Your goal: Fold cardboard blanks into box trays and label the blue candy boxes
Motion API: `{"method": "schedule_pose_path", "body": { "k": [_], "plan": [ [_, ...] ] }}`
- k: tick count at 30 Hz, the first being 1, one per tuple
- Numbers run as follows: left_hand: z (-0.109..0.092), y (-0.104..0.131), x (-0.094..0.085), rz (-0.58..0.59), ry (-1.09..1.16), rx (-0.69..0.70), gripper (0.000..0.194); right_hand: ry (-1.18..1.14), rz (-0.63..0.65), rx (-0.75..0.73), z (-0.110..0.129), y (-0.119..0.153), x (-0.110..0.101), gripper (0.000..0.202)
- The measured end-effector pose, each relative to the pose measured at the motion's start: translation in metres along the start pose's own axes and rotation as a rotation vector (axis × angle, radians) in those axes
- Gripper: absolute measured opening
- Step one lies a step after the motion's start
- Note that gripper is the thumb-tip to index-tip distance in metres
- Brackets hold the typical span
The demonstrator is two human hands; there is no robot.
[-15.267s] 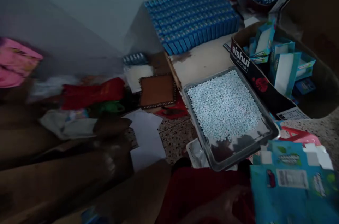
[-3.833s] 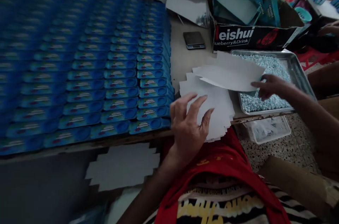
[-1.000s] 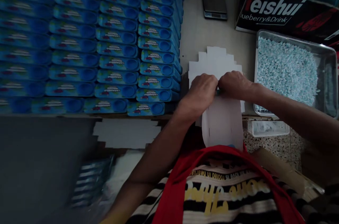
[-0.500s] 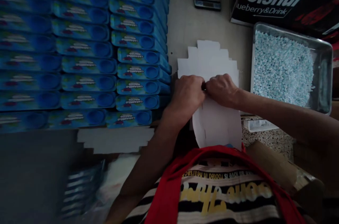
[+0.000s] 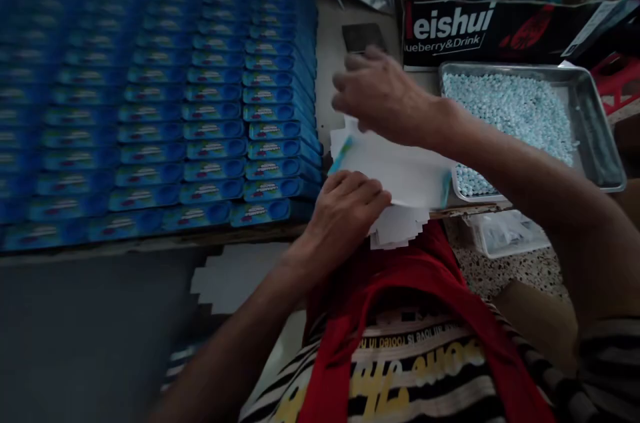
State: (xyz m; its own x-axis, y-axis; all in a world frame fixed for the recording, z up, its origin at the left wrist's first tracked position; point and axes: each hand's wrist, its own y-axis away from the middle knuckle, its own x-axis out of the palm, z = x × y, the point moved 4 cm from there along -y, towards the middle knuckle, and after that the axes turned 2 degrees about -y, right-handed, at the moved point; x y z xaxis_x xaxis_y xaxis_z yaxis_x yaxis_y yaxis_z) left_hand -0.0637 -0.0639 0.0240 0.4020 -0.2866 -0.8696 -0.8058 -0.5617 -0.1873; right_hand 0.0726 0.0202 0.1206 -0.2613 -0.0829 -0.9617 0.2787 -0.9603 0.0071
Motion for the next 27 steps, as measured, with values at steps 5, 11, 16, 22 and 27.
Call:
{"method": "schedule_pose_path", "body": {
  "k": [5, 11, 16, 22, 27],
  "plan": [
    [-0.015, -0.016, 0.039, -0.043, -0.236, -0.297, 0.026, 0.030, -0.621, 0.091, -0.024, 0.113, -0.007, 0.042],
    [0.018, -0.034, 0.061, 0.052, -0.031, -0.414, 0.043, -0.037, -0.275, 0.070, -0.053, 0.181, 0.139, 0.042],
    [0.054, -0.048, 0.069, 0.281, 0.075, -0.570, 0.035, 0.010, -0.276, -0.054, -0.057, 0.154, 0.164, 0.045],
    [0.020, -0.004, 0.058, -0.122, -0.347, -0.398, 0.025, 0.018, -0.237, -0.068, -0.067, 0.142, 0.170, 0.033],
    [0.013, 0.011, 0.076, 0.007, -0.484, -0.375, 0.027, 0.076, -0.180, -0.060, -0.060, 0.137, 0.167, 0.031]
  ]
}}
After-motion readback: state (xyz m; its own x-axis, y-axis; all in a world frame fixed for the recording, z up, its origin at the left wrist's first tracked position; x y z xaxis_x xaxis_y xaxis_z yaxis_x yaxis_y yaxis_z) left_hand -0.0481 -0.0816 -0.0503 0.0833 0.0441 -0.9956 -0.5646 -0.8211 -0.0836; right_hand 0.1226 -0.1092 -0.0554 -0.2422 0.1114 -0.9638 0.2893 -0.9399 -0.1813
